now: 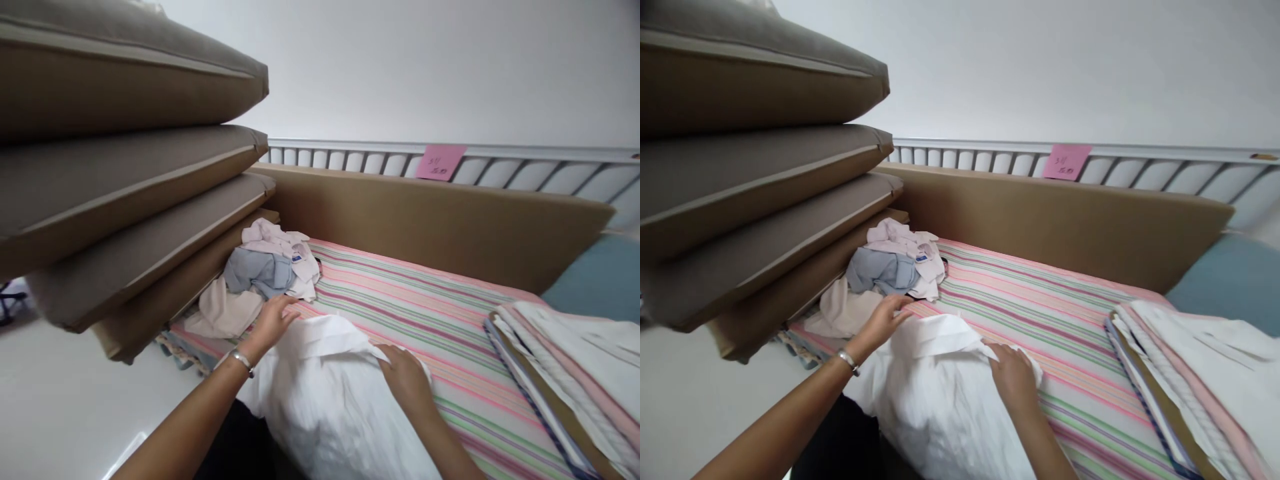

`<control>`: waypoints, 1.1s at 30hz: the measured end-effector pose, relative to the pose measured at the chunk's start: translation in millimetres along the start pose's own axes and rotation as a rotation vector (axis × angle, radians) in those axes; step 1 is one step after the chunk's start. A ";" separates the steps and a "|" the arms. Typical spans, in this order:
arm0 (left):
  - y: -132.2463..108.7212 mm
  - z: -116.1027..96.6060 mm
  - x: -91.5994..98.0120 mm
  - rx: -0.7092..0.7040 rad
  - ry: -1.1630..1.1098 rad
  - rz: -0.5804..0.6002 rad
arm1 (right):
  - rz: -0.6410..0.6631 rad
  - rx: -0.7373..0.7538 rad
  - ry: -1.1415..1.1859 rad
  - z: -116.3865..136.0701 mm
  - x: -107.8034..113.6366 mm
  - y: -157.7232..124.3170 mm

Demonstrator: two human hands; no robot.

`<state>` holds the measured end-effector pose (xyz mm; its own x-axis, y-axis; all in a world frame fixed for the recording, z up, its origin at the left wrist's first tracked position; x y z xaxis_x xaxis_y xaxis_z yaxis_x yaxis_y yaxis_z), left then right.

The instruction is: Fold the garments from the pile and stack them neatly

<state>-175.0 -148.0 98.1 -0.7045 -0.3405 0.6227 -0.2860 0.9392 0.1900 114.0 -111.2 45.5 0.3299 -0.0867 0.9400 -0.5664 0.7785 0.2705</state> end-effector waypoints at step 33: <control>-45.4 -189.1 182.5 -0.345 0.102 -0.404 | -0.594 0.007 -0.118 35.3 363.3 -47.6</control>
<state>-167.7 -244.4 346.7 -0.5110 -0.6877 0.5157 -0.2787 0.7001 0.6574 234.1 -201.7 381.5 0.5055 -0.5737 0.6445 -0.3162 0.5718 0.7570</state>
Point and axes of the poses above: each hand's wrist, its own y-axis towards the middle knuckle, its own x-axis out of the back of the hand, z = x × y, the point moved 10 cm from there along y, towards the middle knuckle, and after that the axes turned 15 degrees about x, right-handed, at the moved point
